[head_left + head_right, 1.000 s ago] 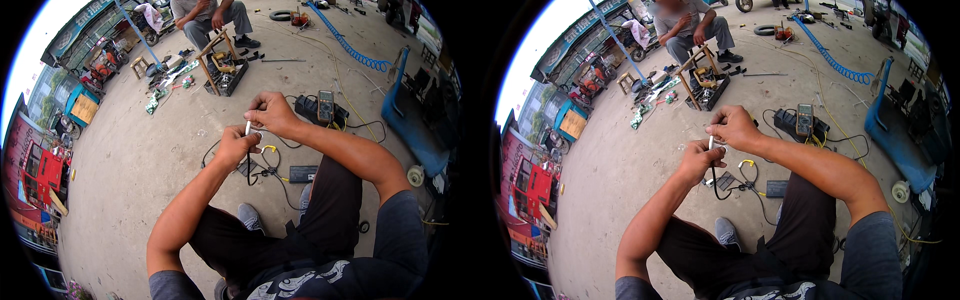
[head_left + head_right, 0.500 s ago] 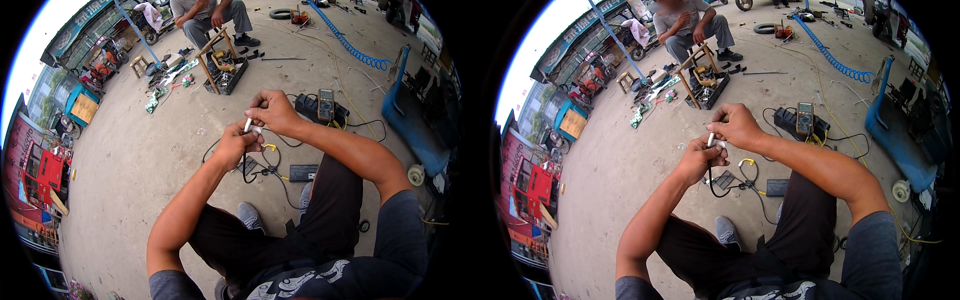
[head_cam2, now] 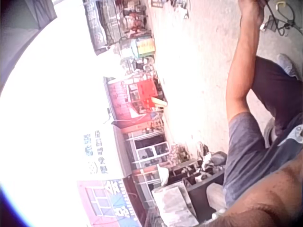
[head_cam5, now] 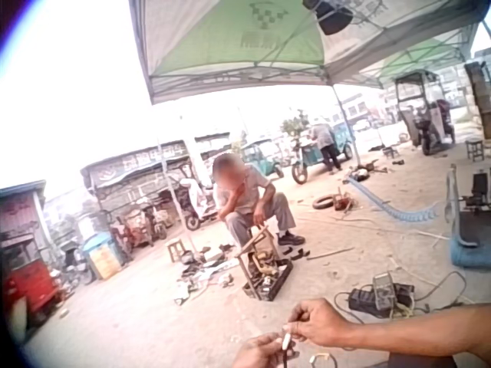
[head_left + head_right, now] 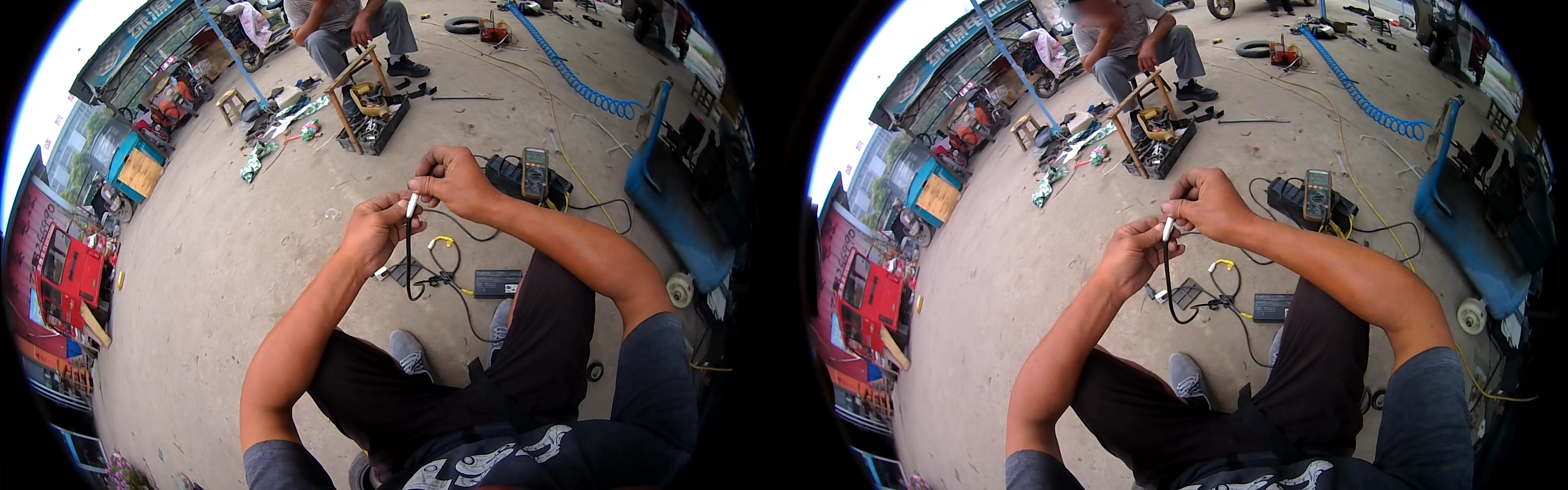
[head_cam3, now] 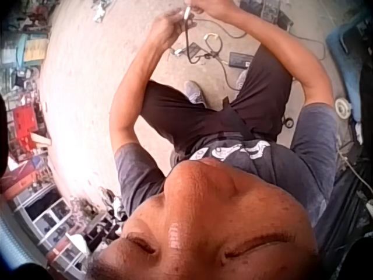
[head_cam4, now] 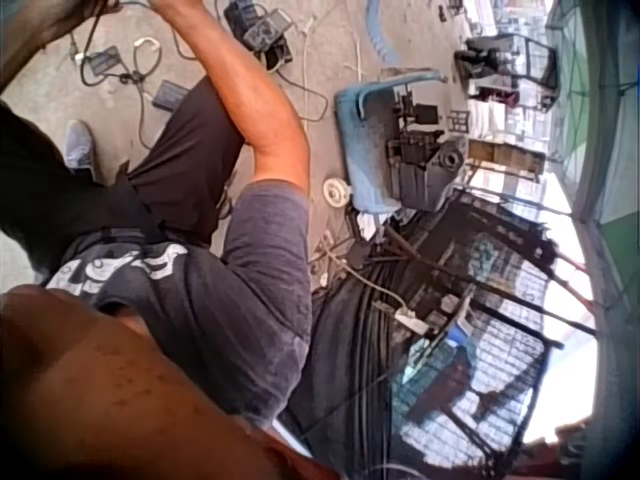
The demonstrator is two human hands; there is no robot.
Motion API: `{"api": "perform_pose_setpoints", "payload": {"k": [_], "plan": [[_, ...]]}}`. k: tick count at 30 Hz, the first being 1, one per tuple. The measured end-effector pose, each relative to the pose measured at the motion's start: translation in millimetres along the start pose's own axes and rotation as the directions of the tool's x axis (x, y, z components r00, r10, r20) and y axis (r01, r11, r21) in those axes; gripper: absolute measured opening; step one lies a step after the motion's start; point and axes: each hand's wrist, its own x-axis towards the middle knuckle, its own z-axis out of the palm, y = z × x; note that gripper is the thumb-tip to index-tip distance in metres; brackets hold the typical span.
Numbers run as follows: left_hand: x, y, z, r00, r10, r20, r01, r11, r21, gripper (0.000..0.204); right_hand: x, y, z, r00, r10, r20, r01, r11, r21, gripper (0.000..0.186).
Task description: The person strips the insulation from a black cable using a knife, then uses a multimeter to test the exposed wires. They continue to strip and prepare the cable ends for connection.
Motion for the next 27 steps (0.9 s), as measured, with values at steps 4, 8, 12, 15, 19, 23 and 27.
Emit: {"api": "perform_pose_setpoints", "payload": {"k": [4, 8, 12, 15, 19, 23, 27], "plan": [[4.4, -0.3, -1.0, 0.96, 0.159, -0.229, -0.11, 0.971, 0.213, 0.022, -0.2, 1.9, -0.4, 1.0, 0.018, -0.011, -0.018, 0.999, -0.034, 0.015], [2.9, 10.1, -3.7, 0.882, 0.439, -0.168, -0.284, 0.783, 0.554, 0.021, 2.2, 2.7, -1.5, 0.993, 0.018, -0.112, -0.036, 0.987, -0.157, 0.018], [-5.9, 13.6, 13.3, 0.895, 0.408, -0.181, -0.257, 0.803, 0.539, 0.018, 3.3, 2.3, 0.5, 0.979, 0.01, -0.205, -0.047, 0.982, -0.18, 0.019], [-7.8, 7.6, 19.0, 0.921, 0.374, -0.109, -0.254, 0.788, 0.561, 0.017, 2.5, 0.5, 5.7, 0.973, 0.014, -0.23, -0.053, 0.985, -0.164, 0.019], [-4.7, 1.5, 22.8, 0.916, 0.393, -0.076, -0.264, 0.736, 0.623, 0.015, 3.2, 0.8, 4.9, 0.97, -0.005, -0.243, -0.018, 0.996, -0.091, 0.019], [-5.6, -2.7, 17.0, 0.82, 0.572, 0.0, -0.275, 0.395, 0.877, 0.008, 4.4, -0.7, 6.2, 0.968, -0.012, -0.249, 0.008, 1.0, -0.018, 0.019], [0.6, -8.7, 17.1, 0.824, 0.566, 0.012, -0.416, 0.591, 0.691, 0.007, 4.9, 0.3, 7.3, 0.977, -0.017, -0.213, 0.025, 0.999, 0.035, 0.019]]}}
